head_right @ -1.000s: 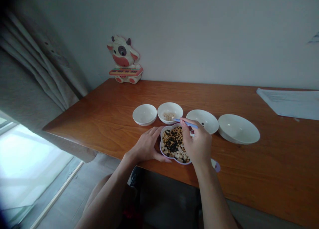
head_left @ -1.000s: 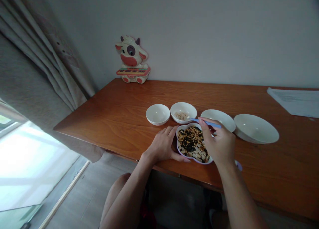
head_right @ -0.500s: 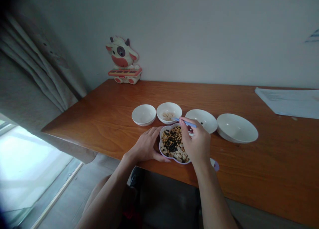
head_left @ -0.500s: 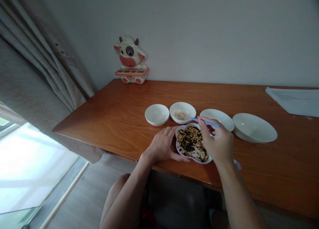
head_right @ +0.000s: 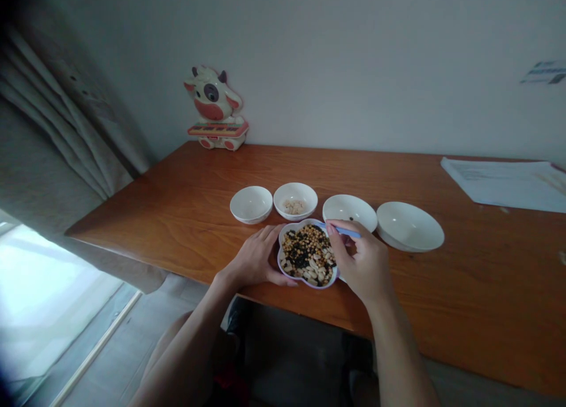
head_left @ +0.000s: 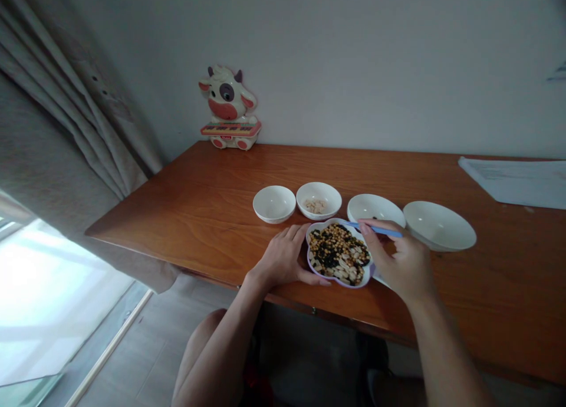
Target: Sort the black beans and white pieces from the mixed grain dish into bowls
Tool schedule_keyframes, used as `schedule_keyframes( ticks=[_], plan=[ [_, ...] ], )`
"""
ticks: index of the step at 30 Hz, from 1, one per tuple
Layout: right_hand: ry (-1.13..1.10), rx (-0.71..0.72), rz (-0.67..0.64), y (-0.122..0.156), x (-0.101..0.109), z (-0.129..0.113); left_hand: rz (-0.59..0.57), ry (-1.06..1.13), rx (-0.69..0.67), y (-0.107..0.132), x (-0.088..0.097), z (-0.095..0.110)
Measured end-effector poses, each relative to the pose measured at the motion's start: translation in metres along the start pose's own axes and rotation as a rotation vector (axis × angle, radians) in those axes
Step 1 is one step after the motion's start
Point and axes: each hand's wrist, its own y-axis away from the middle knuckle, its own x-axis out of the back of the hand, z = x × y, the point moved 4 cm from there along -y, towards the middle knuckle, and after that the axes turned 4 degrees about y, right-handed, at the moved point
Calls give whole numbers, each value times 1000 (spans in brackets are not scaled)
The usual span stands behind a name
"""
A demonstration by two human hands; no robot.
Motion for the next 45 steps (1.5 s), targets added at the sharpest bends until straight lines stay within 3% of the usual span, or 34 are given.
schedule_keyframes(
  ticks=[15, 33, 45],
  plan=[
    [-8, -31, -154, 8, 17, 38, -8, -4, 23, 0, 3, 5],
    [70, 141, -251, 14, 11, 29, -1, -10, -8, -1, 2, 5],
    [90, 145, -253, 15, 8, 29, 3, -12, -16, -2, 2, 6]
  ],
)
